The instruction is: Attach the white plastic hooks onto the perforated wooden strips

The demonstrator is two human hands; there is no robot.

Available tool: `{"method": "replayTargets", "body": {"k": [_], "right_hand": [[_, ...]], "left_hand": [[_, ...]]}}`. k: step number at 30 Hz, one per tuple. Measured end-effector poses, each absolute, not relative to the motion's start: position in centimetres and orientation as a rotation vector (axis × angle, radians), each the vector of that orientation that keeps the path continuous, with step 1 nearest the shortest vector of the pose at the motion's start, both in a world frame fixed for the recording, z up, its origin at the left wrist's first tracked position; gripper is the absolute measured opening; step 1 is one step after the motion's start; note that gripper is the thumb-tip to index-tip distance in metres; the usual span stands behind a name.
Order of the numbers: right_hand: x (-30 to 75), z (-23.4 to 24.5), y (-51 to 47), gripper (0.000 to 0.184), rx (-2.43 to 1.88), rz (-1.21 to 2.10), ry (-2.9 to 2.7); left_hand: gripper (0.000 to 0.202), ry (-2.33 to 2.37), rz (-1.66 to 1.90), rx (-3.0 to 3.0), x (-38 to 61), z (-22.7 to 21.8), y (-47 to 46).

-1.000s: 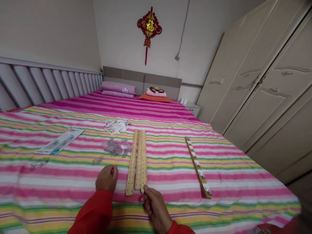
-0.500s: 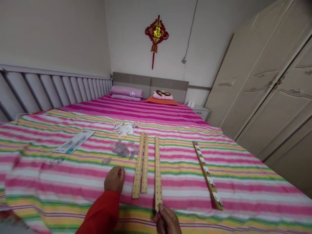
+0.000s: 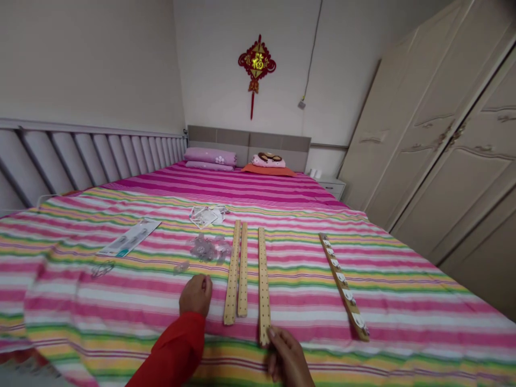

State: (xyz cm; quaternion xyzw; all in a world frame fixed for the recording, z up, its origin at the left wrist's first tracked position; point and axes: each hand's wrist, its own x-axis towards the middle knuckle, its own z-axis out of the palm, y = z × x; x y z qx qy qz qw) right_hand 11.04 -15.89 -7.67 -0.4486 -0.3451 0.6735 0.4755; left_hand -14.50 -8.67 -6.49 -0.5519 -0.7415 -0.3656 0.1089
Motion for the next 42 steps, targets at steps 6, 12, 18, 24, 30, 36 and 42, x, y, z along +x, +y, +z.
{"method": "replayTargets", "body": {"k": [6,12,18,24,30,36,42], "right_hand": [[10.8,-6.5,-15.8,0.057,-1.112,1.614,-0.884],[10.9,-6.8,-15.3,0.073,-1.092,1.574,-0.931],[11.4,-7.0,-14.8,0.078,-1.0,1.575,-0.962],[11.4,-7.1,-14.3,0.068,-0.981,1.591,-0.955],[11.2,-7.3,-13.8,0.064,-0.982,1.583,-0.928],[11.4,-8.4,-14.4,0.063,-1.006,1.534,-0.903],[11.0,-8.9,-15.0,0.065,-1.064,1.482,-0.797]], "left_hand": [[0.026,-2.266,-1.046,-1.623,-14.3,-5.7,-8.8],[0.026,-2.266,-1.046,-1.633,-14.2,-5.5,-8.7],[0.027,-2.243,-1.064,-1.597,-14.2,-5.8,-8.8],[0.028,-2.22,-1.131,-1.587,-14.2,-5.7,-8.9],[0.027,-2.312,-1.466,-1.634,-14.6,-6.0,-9.5],[0.023,-2.109,-1.729,-1.512,-18.3,-5.2,-9.9],[0.043,-2.142,-1.36,-1.566,-23.1,-5.4,-9.4]]}}
